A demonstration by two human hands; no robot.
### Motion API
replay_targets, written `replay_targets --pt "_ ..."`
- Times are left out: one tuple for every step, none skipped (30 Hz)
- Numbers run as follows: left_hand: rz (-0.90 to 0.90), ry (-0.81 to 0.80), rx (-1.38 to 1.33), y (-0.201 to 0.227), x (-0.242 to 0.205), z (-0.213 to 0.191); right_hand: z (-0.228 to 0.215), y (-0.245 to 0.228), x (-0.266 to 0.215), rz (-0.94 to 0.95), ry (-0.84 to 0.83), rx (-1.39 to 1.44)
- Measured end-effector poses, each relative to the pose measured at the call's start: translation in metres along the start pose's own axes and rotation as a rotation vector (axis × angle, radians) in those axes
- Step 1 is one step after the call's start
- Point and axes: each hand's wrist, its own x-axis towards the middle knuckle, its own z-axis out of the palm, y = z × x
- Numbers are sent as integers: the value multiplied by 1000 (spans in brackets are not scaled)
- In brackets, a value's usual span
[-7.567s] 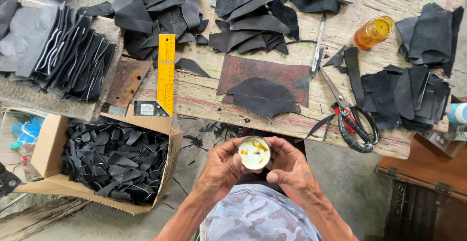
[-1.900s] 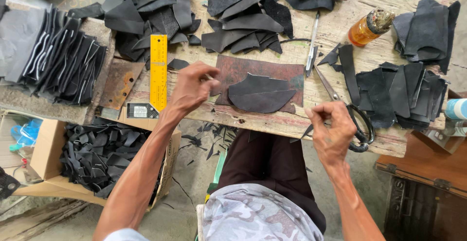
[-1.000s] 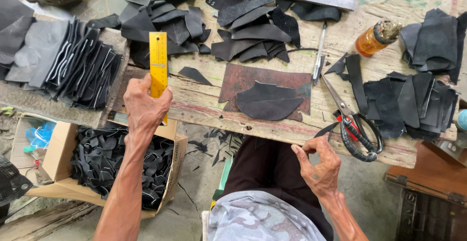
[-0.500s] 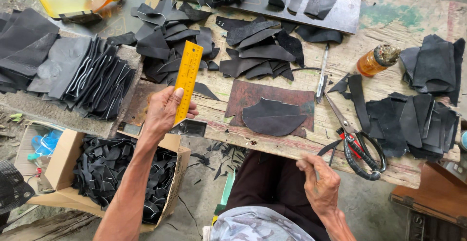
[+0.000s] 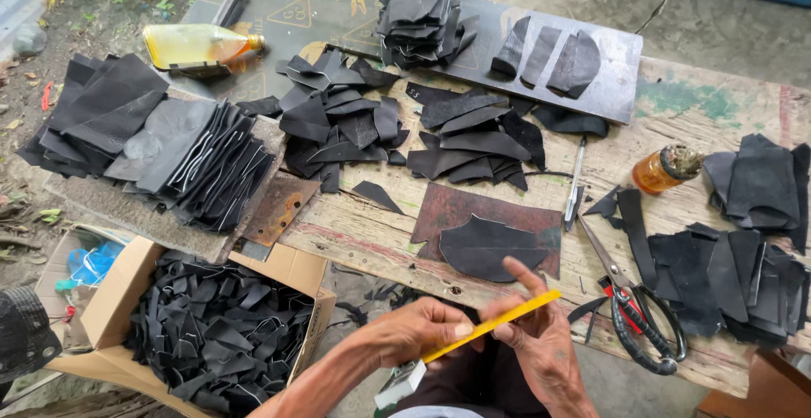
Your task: The person arranges leather pieces on a workbench, applies glue to the edges of a curved piece, uses a ruler and a pen to mark the material, and cuts out shapes using shears.
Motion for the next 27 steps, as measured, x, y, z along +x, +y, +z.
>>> replay_targets --pt "-3 -45 10 3 -1 1 -4 3 1 -3 -18 -7" --pt "-7 -90 19 10 -3 1 -10 5 0 -2 12 -27" --pt "-14 -132 25 19 -8 2 -14 8 -3 5 44 -45" --pt "4 -123 42 33 -15 2 -19 11 -3 12 75 -63" --pt "19 -115 57 49 -26 1 -21 13 -5 23 102 -106" --pt "34 -107 72 64 -35 0 -24 14 -7 34 129 -148" --pt "90 -101 305 75 -43 2 -26 16 -16 59 169 -192" --pt "146 -98 538 83 -49 4 -27 18 -18 44 189 -229" --pt "201 -110 767 85 -49 10 -28 20 -21 28 224 -269" --pt "213 -11 932 80 -47 22 -27 22 -25 14 257 -311" --pt "229 99 1105 75 -47 32 -23 23 -26 12 273 -262" --pt "244 212 1277 70 -46 42 -16 24 -28 9 289 -214" --pt "206 261 1325 66 -43 50 -9 24 -26 -4 295 -161" --pt "168 309 1374 63 -41 58 -3 22 -25 -13 314 -169" --pt "131 360 1425 62 -38 63 3 20 -22 -25 331 -177" --pt "169 383 1422 62 -37 66 8 17 -20 -37 348 -185" --pt "212 407 1418 63 -33 68 11 14 -15 -48 352 -176" --pt "255 430 1414 66 -30 69 13 11 -11 -58 357 -168" --pt "271 421 1436 69 -28 68 16 9 -8 -68 359 -160" --pt "288 412 1458 74 -24 63 18 6 -6 -77 348 -154" --pt "303 403 1478 79 -21 57 19 4 -3 -83 337 -147" --pt "395 430 1484 87 -19 45 20 3 -1 -90 326 -140" --pt "489 456 1486 100 -17 26 20 2 0 -105 330 -226" --pt "530 524 1526 114 -15 7 21 1 1 -119 333 -313" --pt "574 595 1563 128 -12 -13 21 0 1 -133 335 -403" --pt "529 585 1625 143 -7 -32 20 -1 0 -242 288 -650" --pt "481 577 1691 156 -1 -47 21 -1 1 -351 233 -891"
